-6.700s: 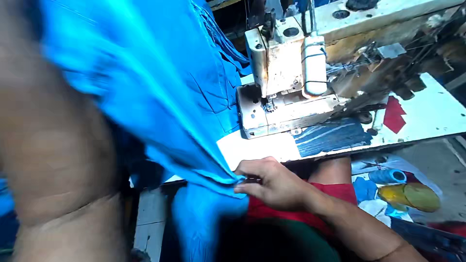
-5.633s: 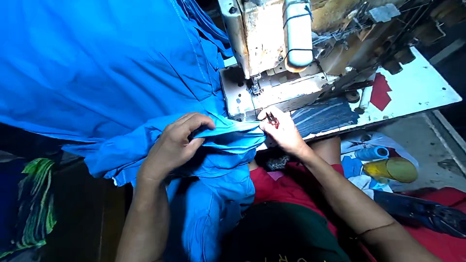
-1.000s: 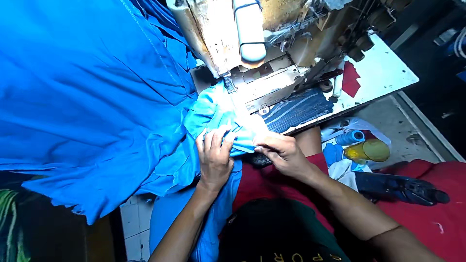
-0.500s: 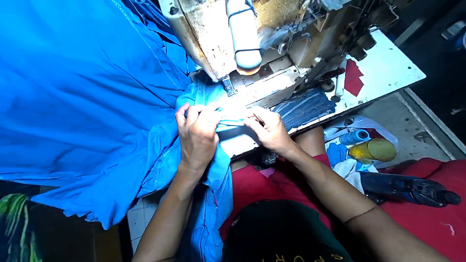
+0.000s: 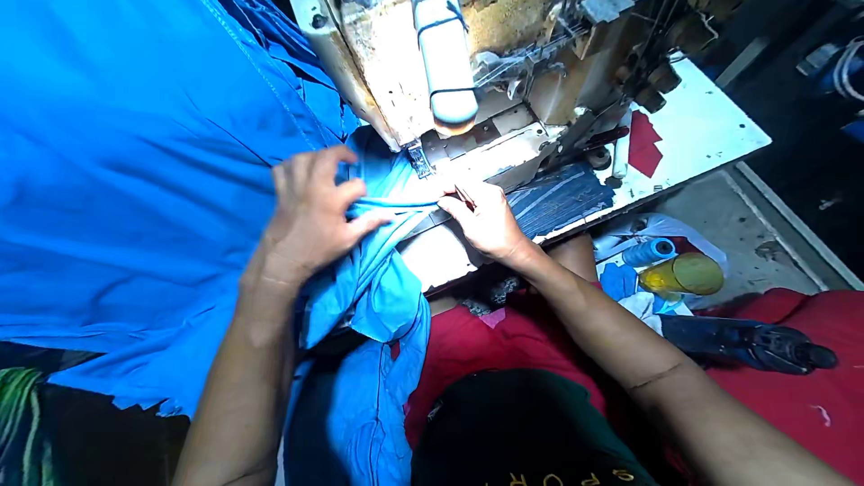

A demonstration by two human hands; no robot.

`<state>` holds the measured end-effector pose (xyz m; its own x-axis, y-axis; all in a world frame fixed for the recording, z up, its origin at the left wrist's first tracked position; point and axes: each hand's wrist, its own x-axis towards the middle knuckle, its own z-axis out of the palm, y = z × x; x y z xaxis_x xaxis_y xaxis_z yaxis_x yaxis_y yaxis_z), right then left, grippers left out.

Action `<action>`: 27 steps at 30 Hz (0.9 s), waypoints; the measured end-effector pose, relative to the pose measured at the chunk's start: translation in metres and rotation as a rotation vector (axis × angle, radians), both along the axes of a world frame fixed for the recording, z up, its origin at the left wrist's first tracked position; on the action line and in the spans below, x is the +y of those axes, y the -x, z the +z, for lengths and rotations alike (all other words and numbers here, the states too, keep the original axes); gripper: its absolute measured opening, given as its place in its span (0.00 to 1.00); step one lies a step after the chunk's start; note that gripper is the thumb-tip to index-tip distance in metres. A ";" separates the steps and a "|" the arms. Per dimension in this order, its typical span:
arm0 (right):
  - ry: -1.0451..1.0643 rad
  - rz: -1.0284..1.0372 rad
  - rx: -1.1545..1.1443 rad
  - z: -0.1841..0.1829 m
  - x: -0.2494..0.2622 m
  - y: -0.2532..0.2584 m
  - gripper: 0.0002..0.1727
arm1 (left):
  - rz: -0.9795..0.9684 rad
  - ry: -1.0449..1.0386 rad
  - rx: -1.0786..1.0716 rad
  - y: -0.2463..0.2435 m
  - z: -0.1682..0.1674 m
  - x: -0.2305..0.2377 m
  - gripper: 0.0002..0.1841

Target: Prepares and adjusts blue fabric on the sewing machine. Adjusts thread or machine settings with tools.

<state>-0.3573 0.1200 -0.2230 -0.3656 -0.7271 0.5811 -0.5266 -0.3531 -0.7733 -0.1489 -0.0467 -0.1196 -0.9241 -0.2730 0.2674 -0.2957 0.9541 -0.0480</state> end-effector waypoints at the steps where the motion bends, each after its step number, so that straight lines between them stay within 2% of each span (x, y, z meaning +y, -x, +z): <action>1: 0.007 0.009 0.007 0.000 -0.001 0.002 0.07 | 0.032 0.014 -0.020 -0.010 0.009 -0.014 0.32; 3: -0.016 0.004 0.060 0.004 0.006 0.000 0.07 | 0.017 -0.017 0.005 -0.030 0.026 -0.030 0.30; 4: -0.033 0.004 0.091 0.008 0.008 0.000 0.07 | -0.051 -0.077 0.065 -0.036 0.033 -0.027 0.26; 7: -0.053 0.112 0.176 0.022 0.014 0.002 0.10 | -0.333 -0.296 0.244 -0.036 0.046 0.021 0.17; 11: -0.012 0.498 0.107 0.046 0.031 -0.005 0.10 | -0.584 -0.429 0.341 -0.025 0.033 0.085 0.11; 13: 0.045 0.575 0.097 0.050 0.044 -0.009 0.10 | -0.638 -0.490 0.394 -0.019 0.014 0.101 0.09; 15: 0.078 0.532 0.100 0.045 0.058 -0.010 0.09 | -0.570 -0.449 0.462 -0.013 -0.010 0.107 0.10; 16: 0.058 0.484 0.093 0.037 0.067 -0.010 0.09 | -0.480 -0.344 0.444 -0.012 -0.022 0.106 0.12; 19: -0.047 0.337 0.041 0.007 0.089 -0.013 0.08 | -0.179 0.000 0.142 -0.016 -0.058 0.089 0.20; 21: -0.087 0.273 -0.002 -0.009 0.097 -0.017 0.08 | -0.071 0.039 0.061 -0.020 -0.072 0.081 0.17; 24: -0.099 0.207 -0.085 -0.017 0.099 -0.020 0.08 | -0.031 0.064 0.083 -0.019 -0.069 0.086 0.09; 27: -0.135 0.145 -0.111 -0.012 0.091 -0.019 0.07 | -0.007 0.077 0.134 -0.013 -0.056 0.083 0.12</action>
<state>-0.3379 0.2108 -0.2352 -0.3076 -0.8452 0.4370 -0.3871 -0.3084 -0.8689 -0.1361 0.0359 -0.1756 -0.8806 -0.2404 0.4082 -0.2974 0.9513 -0.0814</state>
